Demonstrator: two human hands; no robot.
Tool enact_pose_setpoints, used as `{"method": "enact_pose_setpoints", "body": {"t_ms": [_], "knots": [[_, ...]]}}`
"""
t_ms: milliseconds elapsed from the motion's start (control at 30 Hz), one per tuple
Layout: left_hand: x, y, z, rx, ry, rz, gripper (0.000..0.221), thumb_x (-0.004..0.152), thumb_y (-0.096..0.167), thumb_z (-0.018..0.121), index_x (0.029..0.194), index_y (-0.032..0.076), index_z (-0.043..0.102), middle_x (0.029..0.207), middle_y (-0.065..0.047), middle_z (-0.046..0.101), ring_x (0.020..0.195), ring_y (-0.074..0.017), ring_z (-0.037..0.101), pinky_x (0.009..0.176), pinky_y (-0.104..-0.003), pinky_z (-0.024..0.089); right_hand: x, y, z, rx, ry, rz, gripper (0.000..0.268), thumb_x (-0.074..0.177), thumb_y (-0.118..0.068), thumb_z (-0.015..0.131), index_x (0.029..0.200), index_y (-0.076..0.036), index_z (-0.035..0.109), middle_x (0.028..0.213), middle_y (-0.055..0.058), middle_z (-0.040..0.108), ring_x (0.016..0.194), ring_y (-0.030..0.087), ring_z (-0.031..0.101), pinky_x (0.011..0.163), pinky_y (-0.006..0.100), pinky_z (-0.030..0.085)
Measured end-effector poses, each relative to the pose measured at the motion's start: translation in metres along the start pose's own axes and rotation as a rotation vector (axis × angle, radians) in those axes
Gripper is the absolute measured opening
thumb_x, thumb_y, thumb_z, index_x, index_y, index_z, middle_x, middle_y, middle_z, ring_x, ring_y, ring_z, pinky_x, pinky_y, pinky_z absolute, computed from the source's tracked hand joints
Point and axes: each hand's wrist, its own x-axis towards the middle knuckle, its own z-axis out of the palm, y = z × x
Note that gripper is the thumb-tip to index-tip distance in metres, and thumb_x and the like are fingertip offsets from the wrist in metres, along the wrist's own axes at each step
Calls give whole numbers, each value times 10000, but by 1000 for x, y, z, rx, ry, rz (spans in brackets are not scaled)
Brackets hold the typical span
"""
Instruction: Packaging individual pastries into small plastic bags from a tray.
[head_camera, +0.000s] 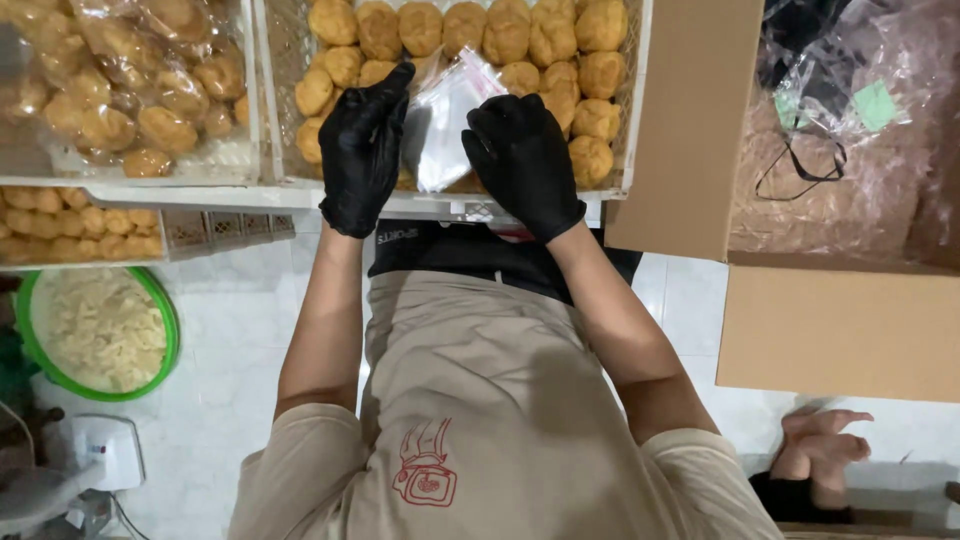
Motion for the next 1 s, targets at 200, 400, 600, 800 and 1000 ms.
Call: {"method": "enact_pose_setpoints", "body": {"t_ms": [200, 400, 600, 800, 1000], "knots": [[-13, 7, -5, -9, -68, 37, 260, 1060, -43, 680, 1315, 8, 691, 1244, -157, 737, 1076, -278, 735, 945, -375, 588, -4, 1, 3, -59, 28, -39, 109, 1031, -149, 666, 1027, -46, 700, 1007, 108, 656, 850, 331, 595, 769, 442, 483], [-21, -27, 6, -409, -7, -253, 384, 1121, -51, 533, 1483, 73, 550, 1535, -54, 547, 1237, -261, 720, 1026, -356, 615, -5, 4, 3, 4, -5, 11, 138, 1008, -145, 695, 1054, -21, 734, 1023, 111, 680, 887, 324, 620, 794, 432, 486], [-15, -37, 4, -533, 100, -306, 203, 1047, 3, 652, 1232, 52, 718, 1293, -124, 700, 1277, -254, 645, 1154, -381, 524, -1, 3, 0, 48, -10, 4, 112, 1026, -125, 680, 1063, -23, 709, 1032, 118, 666, 887, 324, 612, 769, 426, 491], [-27, -75, 8, -713, 324, -178, 246, 1084, 179, 670, 1293, 49, 677, 1102, -186, 751, 949, -369, 776, 816, -415, 605, -3, -1, -6, 78, -18, -49, 143, 1061, -127, 684, 1123, 1, 691, 1057, 143, 654, 922, 362, 580, 810, 456, 472], [-24, -63, 0, -897, 383, -303, 295, 945, -76, 703, 1234, -15, 725, 1204, -158, 753, 1053, -245, 737, 898, -386, 643, 11, -7, -9, 62, -49, -65, 29, 1008, -47, 697, 1030, -66, 699, 1075, 84, 696, 947, 320, 592, 837, 416, 438]]}}
